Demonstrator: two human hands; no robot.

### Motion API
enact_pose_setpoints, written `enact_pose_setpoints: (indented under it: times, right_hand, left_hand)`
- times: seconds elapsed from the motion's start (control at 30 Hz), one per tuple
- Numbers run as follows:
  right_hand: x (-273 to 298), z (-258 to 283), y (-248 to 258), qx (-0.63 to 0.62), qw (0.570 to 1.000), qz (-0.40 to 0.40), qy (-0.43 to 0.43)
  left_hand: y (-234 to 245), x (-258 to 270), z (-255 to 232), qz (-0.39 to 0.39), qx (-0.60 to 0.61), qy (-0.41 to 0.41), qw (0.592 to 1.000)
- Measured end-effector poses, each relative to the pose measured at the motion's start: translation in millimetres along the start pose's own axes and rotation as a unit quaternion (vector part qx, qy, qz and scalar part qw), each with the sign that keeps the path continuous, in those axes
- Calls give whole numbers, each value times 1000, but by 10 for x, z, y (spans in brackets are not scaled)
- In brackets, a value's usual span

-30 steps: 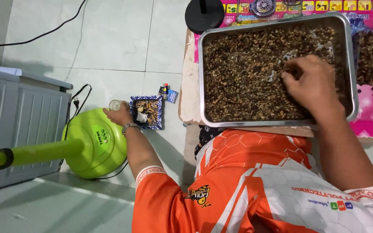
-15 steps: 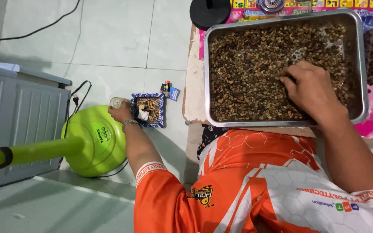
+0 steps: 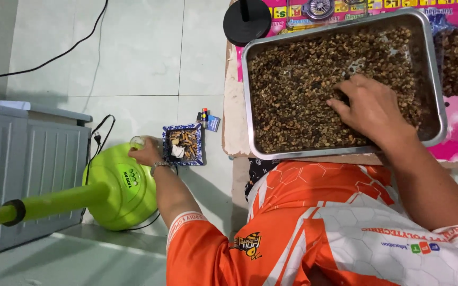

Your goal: Manually sorting coffee beans by picking out defects from a tray and placing them in a separate pile.

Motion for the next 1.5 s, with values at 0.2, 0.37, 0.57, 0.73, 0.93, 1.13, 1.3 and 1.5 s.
enact_pose_setpoints:
  times: [0.2, 0.37, 0.57, 0.73, 0.93, 1.13, 1.3, 1.5]
  right_hand:
    - [-17, 98, -26, -55, 993, 104, -31]
    - [11, 180, 88, -64, 997, -14, 46]
    - [69, 131, 185, -89, 993, -51, 55]
    - [94, 103, 185, -86, 993, -66, 53]
    - [42, 28, 27, -63, 998, 11, 13]
    - [0, 129, -124, -9, 997, 64, 38]
    - [-2, 158, -87, -51, 996, 31, 62]
    - [56, 161, 9, -54, 996, -18, 68]
  left_hand:
    - [520, 591, -1200, -5, -40, -215, 976]
    - [1014, 1505, -2422, 35, 23, -390, 920]
    - [1418, 2499, -3520, 117, 97, -527, 836]
    - [1566, 3107, -4076, 177, 129, -594, 774]
    - [1641, 3627, -4449, 228, 143, -625, 733]
    - [1721, 3886, -4512, 231, 152, -592, 757]
    - [1708, 4421, -4642, 364, 136, -698, 602]
    - [1835, 5188, -5029, 431, -2, -728, 533]
Point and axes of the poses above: each hand's wrist, its own x-axis away from the middle knuckle, its own y-axis out of the back of the hand, z = x × y, the point moved 10 cm from there along -x, towards the middle knuckle, and after that the axes turned 7 degrees about z, right-handed, at the moved point
